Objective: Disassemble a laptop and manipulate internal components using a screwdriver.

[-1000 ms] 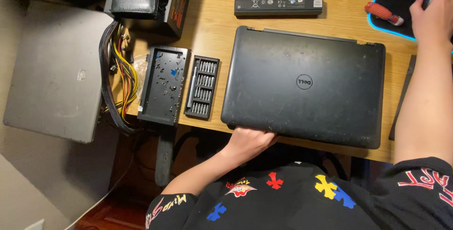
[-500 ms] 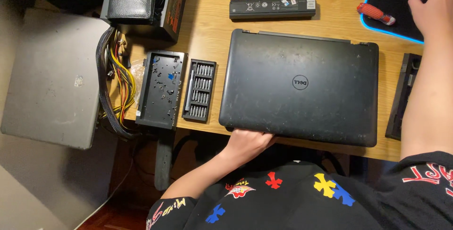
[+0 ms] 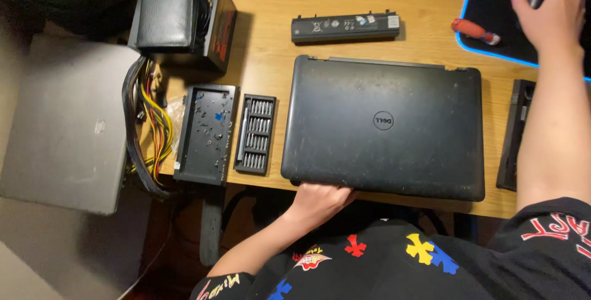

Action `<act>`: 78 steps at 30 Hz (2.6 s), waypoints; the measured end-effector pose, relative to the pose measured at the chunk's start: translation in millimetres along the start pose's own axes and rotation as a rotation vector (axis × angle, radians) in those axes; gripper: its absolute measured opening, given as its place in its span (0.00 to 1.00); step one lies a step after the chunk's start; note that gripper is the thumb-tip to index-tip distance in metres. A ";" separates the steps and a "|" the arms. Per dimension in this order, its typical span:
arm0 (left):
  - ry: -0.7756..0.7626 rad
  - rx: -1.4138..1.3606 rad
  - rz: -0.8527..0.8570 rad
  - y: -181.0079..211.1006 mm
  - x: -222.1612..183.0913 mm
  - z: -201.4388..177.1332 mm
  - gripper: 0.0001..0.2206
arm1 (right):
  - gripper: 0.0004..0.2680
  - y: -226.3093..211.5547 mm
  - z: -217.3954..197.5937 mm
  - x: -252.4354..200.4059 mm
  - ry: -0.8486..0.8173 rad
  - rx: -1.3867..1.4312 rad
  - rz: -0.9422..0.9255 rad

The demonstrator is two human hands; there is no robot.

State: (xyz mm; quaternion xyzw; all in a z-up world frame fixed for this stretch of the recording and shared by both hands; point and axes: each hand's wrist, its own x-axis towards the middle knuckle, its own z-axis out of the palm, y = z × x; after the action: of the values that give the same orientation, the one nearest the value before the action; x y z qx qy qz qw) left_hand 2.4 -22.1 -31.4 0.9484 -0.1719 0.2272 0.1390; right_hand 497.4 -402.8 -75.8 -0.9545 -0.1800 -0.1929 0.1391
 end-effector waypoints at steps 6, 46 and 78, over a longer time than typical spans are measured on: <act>-0.020 0.000 -0.009 -0.2 -5.0 5.2 0.09 | 0.22 -6.7 12.8 -3.2 0.074 -0.013 0.005; -0.166 -0.028 -0.047 -2.2 -13.9 19.2 0.13 | 0.17 -281.9 -187.6 -113.4 -0.255 0.264 -0.659; -0.022 -0.007 -0.017 -1.2 -6.7 8.7 0.08 | 0.32 -328.1 -173.8 -210.3 -0.403 0.115 -0.761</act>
State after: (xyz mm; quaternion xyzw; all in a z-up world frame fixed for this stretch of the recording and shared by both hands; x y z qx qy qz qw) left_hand 0.6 -22.2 -42.3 0.9518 -0.1662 0.2151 0.1423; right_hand 130.8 -227.9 54.8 -0.8295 -0.5529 -0.0297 0.0730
